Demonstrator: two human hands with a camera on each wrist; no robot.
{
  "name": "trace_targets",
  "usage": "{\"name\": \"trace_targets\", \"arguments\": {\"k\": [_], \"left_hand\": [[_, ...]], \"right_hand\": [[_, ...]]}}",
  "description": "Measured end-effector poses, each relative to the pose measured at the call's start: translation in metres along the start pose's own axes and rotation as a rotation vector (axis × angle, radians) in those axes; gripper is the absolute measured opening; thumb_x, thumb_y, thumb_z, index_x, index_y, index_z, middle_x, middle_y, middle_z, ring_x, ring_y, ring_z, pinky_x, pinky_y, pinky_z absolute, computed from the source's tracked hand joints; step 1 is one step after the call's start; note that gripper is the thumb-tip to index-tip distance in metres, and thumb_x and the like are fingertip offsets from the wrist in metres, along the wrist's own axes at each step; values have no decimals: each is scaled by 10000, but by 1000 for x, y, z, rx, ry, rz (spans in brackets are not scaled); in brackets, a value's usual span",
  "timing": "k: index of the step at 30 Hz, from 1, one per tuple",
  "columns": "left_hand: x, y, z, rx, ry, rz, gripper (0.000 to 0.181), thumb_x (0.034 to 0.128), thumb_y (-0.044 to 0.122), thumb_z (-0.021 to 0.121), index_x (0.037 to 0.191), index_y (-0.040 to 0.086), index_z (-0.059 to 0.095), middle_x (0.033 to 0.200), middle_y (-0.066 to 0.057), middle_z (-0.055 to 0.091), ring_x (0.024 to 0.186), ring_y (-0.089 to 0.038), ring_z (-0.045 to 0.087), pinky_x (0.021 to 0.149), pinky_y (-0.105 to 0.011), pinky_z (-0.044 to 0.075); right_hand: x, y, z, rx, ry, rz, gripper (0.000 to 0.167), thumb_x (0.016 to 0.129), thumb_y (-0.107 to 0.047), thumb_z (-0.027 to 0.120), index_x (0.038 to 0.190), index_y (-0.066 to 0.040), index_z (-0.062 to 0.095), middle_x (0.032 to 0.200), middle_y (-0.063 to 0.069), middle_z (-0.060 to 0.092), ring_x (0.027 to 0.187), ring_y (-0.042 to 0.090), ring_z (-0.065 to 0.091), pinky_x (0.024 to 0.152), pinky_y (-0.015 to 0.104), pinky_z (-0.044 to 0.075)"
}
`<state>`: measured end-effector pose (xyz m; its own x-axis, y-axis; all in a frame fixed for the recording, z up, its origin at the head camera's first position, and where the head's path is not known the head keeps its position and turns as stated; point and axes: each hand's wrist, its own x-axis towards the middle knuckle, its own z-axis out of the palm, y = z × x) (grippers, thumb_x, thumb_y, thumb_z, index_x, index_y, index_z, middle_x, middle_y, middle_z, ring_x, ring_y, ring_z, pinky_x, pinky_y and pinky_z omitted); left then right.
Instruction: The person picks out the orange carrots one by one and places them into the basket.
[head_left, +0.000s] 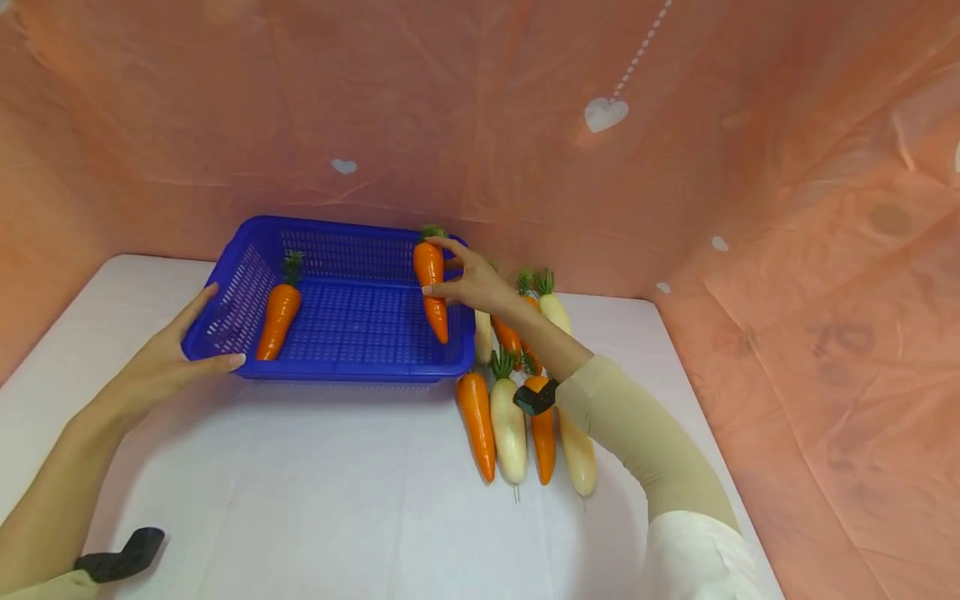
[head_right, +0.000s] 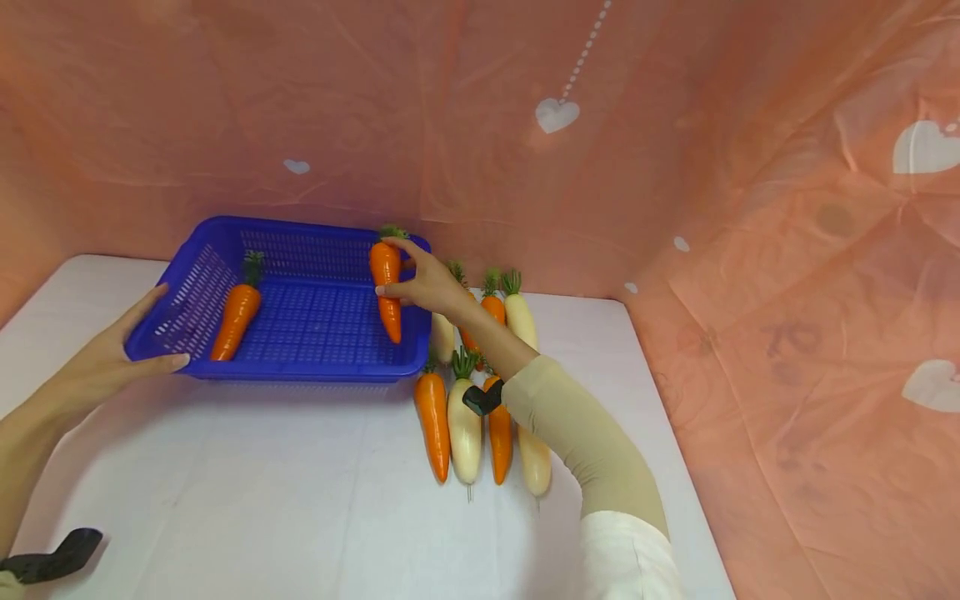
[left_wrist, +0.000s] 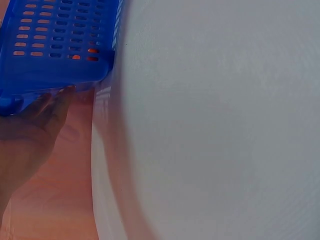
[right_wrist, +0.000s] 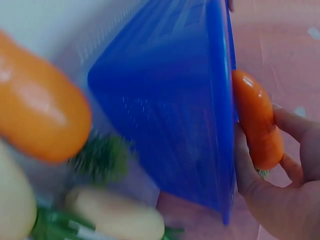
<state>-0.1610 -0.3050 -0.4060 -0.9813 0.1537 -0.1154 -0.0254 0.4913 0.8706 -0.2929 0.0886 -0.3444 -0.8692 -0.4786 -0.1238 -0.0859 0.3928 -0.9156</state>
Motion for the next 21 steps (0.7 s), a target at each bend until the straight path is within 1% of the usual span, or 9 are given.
{"name": "trace_targets", "arguments": {"k": [3,6,9,13,17,19,21], "left_hand": [[0,0,0,-3,1,3,1025,943,268,675,1575,330,-131,1638,-171,-148,1446,-537,-103,1079,-769,-17],[-1,-1,1,0,5,7,1029,941,269,678,1576,323,-129,1637,-175,-142,1447,-534,-103,1082,-765,-26],[-1,-1,1,12,7,4,1030,941,280,676,1575,317,-134,1637,-178,-140,1446,-536,-101,1078,-770,-23],[-1,-1,1,38,0,-15,1030,943,312,667,1570,313,-150,1635,-186,-144,1442,-551,-93,1063,-787,5],[-1,-1,1,37,0,-12,1024,945,309,665,1570,321,-147,1635,-183,-143,1443,-548,-97,1066,-784,-8],[-1,-1,0,32,1,-8,1020,946,304,664,1570,327,-142,1638,-171,-143,1445,-541,-104,1068,-781,-17],[0,0,0,35,-2,-12,1019,946,311,662,1569,332,-144,1639,-164,-143,1444,-543,-105,1064,-786,-13]], "right_hand": [[8,-5,14,-11,-24,4,807,868,-88,770,1544,-235,354,1339,221,493,991,317,676,833,455,594],[17,-8,29,-23,-45,8,809,869,-89,769,1546,-227,349,1333,215,502,983,307,677,844,462,589],[23,-10,46,-42,-54,3,809,872,-85,765,1550,-211,343,1320,226,524,955,315,685,839,476,588],[32,-10,65,-85,-58,-3,802,871,-92,767,1550,-185,349,1343,222,531,964,306,678,804,469,599],[42,-12,84,-56,-80,22,801,867,-79,768,1547,-173,355,1382,209,504,1029,308,663,789,442,607],[47,-14,93,-17,-84,48,802,862,-57,768,1544,-172,362,1385,202,498,1033,319,664,786,436,608],[52,-13,102,5,-78,83,802,856,-55,774,1540,-184,375,1379,181,502,1016,302,669,782,425,610]]}}
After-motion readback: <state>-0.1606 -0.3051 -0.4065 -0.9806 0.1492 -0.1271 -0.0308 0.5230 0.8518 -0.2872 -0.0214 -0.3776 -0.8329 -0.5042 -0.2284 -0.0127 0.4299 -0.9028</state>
